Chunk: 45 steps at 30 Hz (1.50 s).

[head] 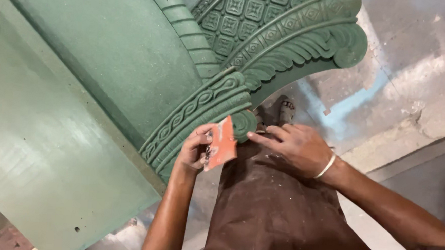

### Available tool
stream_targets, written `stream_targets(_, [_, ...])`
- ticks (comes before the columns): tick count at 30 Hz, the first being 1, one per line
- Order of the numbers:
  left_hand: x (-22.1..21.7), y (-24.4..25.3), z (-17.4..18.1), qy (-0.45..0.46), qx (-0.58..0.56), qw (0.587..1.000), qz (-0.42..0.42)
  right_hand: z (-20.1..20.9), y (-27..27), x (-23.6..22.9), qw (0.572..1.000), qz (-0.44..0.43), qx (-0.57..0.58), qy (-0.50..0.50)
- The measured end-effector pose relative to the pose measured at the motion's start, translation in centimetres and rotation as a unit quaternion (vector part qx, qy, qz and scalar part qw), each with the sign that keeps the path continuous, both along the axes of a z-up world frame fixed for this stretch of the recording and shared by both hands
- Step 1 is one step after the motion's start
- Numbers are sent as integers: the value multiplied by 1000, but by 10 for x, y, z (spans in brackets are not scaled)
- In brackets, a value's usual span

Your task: The person applies a reddish putty to the carved edges of a green decorative panel using a small rectangular putty knife. They repeatedly scoop putty from a square tile and smooth it into the grooves of the panel's ornate border.

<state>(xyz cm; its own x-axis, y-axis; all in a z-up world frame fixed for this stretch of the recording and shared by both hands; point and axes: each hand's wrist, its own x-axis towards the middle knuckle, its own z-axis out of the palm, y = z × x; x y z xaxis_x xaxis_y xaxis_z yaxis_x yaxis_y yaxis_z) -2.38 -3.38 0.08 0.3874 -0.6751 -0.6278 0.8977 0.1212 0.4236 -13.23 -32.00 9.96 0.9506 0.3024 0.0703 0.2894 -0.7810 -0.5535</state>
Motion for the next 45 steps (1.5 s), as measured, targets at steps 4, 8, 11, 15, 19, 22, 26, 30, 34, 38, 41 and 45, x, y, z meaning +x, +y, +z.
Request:
stream_targets(4, [0,-22,11,-6,-108,993,-39,-10,-11,0,999,-50,-5,6])
stream_targets(8, [0,-29,18,12,38,994,105,-36,-28,13,1000,2,11,-1])
stream_targets(11, [-1,-20,22,-52,-82,988,122,-64,-40,23,991,-21,56,119])
stream_targets(15, [-12,-23,24,-62,-107,971,205,-96,-27,44,790,-125,445,402])
stream_targets(19, [-36,-37,24,-67,-52,953,292,-114,-4,44,624,-112,621,461])
stream_targets(22, [-49,-47,28,-59,4,938,343,-117,4,37,630,-101,627,448])
stream_targets(26, [-63,-58,34,-69,43,920,382,-119,-6,35,649,-4,611,453])
stream_targets(30, [-74,-66,34,-91,1,914,396,-123,-21,48,654,-70,599,456])
stream_targets(34, [-93,-72,36,-63,15,900,431,-126,-25,51,685,-42,551,474])
stream_targets(38, [-96,-83,38,-39,72,878,472,-134,-34,54,696,21,555,454])
stream_targets(41, [-98,-89,37,-58,37,884,463,-144,-39,59,652,-54,598,463])
stream_targets(45, [-101,-94,33,-48,52,880,470,-154,-40,63,620,-14,617,484])
